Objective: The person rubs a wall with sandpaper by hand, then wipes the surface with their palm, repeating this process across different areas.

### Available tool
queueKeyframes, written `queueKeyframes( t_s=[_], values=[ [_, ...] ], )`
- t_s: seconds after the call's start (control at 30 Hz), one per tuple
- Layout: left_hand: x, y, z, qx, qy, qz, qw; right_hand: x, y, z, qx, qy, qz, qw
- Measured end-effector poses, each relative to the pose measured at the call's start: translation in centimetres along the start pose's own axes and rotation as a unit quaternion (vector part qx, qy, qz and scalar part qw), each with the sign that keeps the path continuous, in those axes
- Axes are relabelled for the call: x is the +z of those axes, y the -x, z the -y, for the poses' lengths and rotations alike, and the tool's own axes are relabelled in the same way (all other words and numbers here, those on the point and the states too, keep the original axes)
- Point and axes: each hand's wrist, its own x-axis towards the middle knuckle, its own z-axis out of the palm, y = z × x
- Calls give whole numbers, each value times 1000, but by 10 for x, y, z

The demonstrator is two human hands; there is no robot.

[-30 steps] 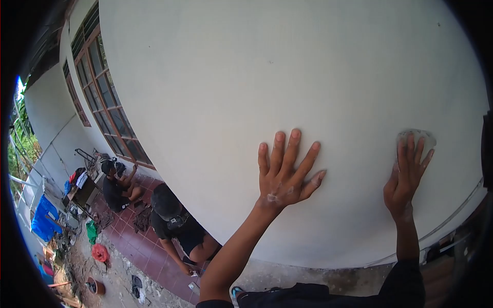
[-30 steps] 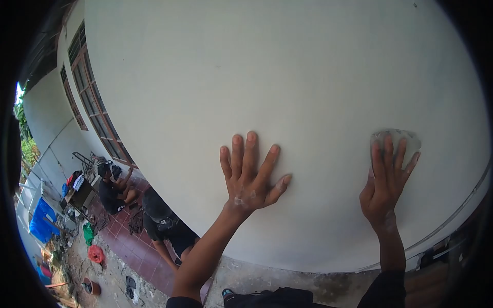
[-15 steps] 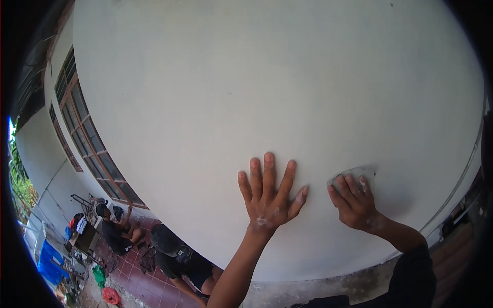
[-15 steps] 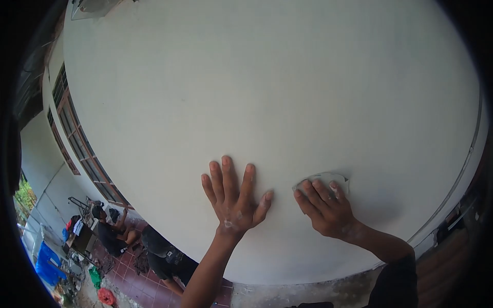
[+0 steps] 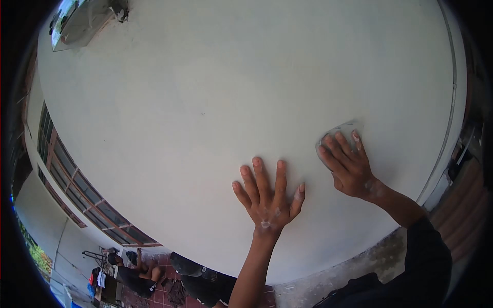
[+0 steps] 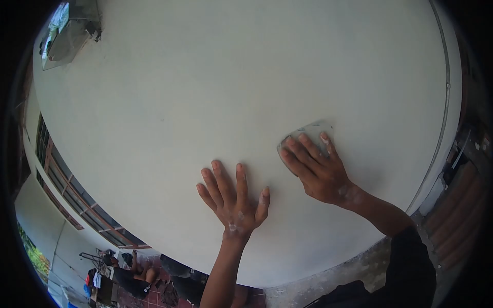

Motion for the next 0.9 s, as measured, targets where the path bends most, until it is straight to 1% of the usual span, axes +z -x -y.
queueKeyframes(
  t_s=[0.03,0.1,0.13,0.17,0.2,0.23,0.3,0.37,0.4,0.43,0.5,0.57,0.6,0.63,0.67,0.7,0.73,0.77,0.8,0.83,0.9],
  values=[
    [0,3,4,21,9,-1,1000,-9,-25,-8,6,12,1,1000],
    [-10,3,11,41,26,-6,999,-21,-79,-15,82,-38,-57,994],
    [-21,3,20,43,75,1,996,-20,-100,-8,85,-27,-58,994],
    [-29,2,23,48,125,8,991,-21,-113,-5,105,-39,-81,990],
    [-40,5,26,56,135,5,989,-23,-118,1,126,-52,-100,986],
    [-54,13,29,52,164,5,985,-23,-112,16,135,-43,-98,985],
    [-79,40,39,62,195,13,979,-6,-80,68,68,-68,1,995],
    [-97,71,45,88,225,39,969,24,-46,112,-51,-40,18,998],
    [-105,85,53,112,217,63,968,30,-50,129,-68,-51,10,996],
    [-113,78,63,116,226,56,965,29,-68,139,-92,-58,7,994],
    [-143,48,101,290,122,108,943,20,-121,136,-109,-88,8,990],
    [-170,0,133,251,94,144,953,13,-182,120,-131,-63,-31,989],
    [-179,-23,146,230,89,147,958,8,-209,107,-144,-29,-62,987],
    [-182,-45,159,243,43,128,961,2,-230,92,-154,4,-94,984],
    [-186,-61,172,250,-26,107,962,-6,-243,77,-142,12,-100,985],
    [-187,-72,182,229,-85,85,966,-12,-252,61,-130,21,-108,985],
    [-187,-78,193,195,-119,56,972,-17,-251,44,-96,40,-117,988],
    [-183,-78,205,162,-127,4,978,-20,-242,27,-58,61,-128,988],
    [-180,-74,222,142,-130,-29,981,-23,-227,9,-24,56,-136,989],
    [-175,-68,236,104,-101,-43,989,-28,-213,-9,7,55,-146,988],
    [-159,-53,250,26,-109,-50,992,-41,-176,-40,49,79,-151,984]
  ],
)
